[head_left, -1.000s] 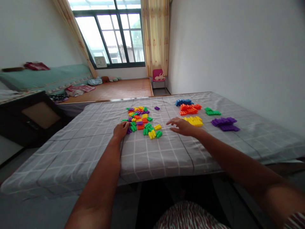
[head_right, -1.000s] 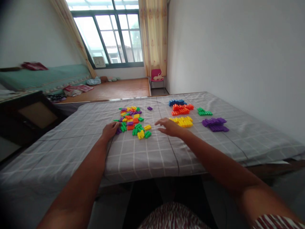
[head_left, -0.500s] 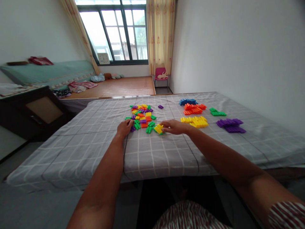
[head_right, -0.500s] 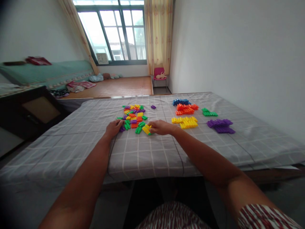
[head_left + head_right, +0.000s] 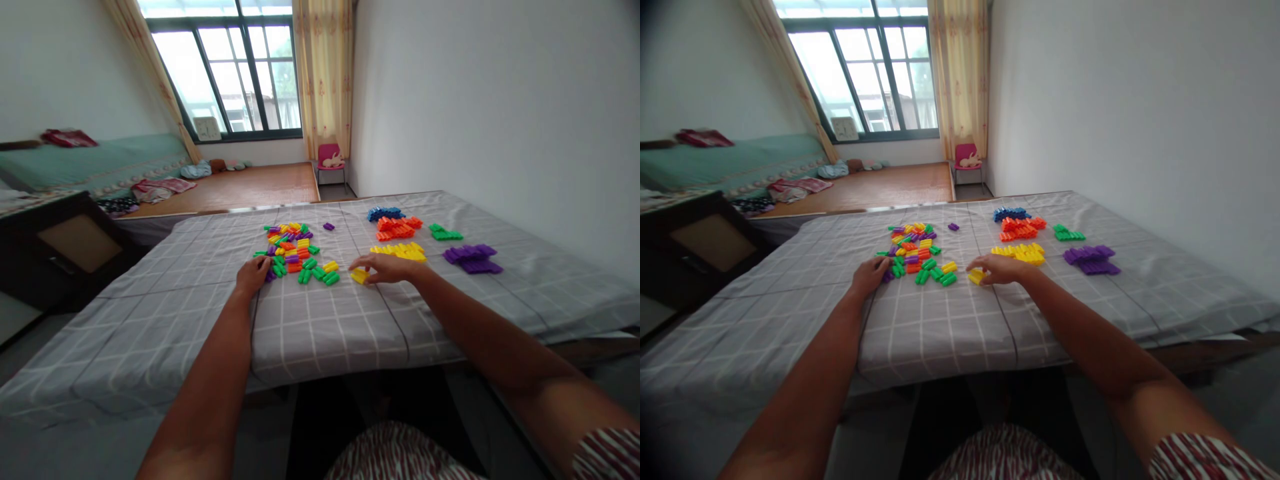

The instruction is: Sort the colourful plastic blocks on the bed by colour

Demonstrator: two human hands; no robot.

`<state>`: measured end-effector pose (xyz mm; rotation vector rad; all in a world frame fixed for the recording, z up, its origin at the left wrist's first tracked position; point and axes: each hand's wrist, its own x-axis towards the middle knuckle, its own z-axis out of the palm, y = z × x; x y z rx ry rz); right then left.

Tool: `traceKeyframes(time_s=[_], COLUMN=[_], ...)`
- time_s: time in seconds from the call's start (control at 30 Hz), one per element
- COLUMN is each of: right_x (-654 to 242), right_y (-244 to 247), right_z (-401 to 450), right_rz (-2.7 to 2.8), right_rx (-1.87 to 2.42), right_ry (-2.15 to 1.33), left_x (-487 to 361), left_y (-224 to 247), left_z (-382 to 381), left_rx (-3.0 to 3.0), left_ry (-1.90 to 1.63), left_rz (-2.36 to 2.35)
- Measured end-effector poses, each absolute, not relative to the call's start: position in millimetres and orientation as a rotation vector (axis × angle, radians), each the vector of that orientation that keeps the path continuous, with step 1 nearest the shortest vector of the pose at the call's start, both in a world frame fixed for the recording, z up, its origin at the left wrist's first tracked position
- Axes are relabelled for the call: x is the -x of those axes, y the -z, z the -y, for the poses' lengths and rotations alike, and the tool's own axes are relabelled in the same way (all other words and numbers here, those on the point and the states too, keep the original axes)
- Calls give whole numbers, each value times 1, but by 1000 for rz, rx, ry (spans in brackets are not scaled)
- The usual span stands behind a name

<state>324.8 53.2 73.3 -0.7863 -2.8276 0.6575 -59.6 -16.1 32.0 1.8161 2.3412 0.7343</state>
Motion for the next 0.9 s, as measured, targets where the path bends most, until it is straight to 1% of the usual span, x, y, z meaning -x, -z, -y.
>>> traceKeyframes(time_s=[0.07,0.13,0.2,0.27,0.37,0.53,0.7,0.9], right_x=[-324,-331,-346,-367,-392,-398,-392,-397], right_y=[-72,-72,-76,-82,-89,-82,-71,-80], right_z=[-52,-58,-74,-95,-123,-136,-135,-138], right_rz=[2847,2777,2653,2534,2494,2654,2663,2732], right_rx=[775,851,991,1168,1359,1377,1480,1431], right_ry=[-642,-612,-543,-402,-260,-274,-271,-281], left_x=[59,59,59,59,59,61,63,64], left_y=[-33,-34,-35,-35,-35,-33,-30,-27], left_z=[17,18,17,17,15,14,14,12], left_rx=[-1808,-1804,-1795,-1786,-1788,-1779,-1797,-1813], left_ry=[-735,-734,-728,-722,-737,-748,-756,-751], left_rz=[-2337,-2342,-2351,-2360,-2355,-2338,-2335,-2328])
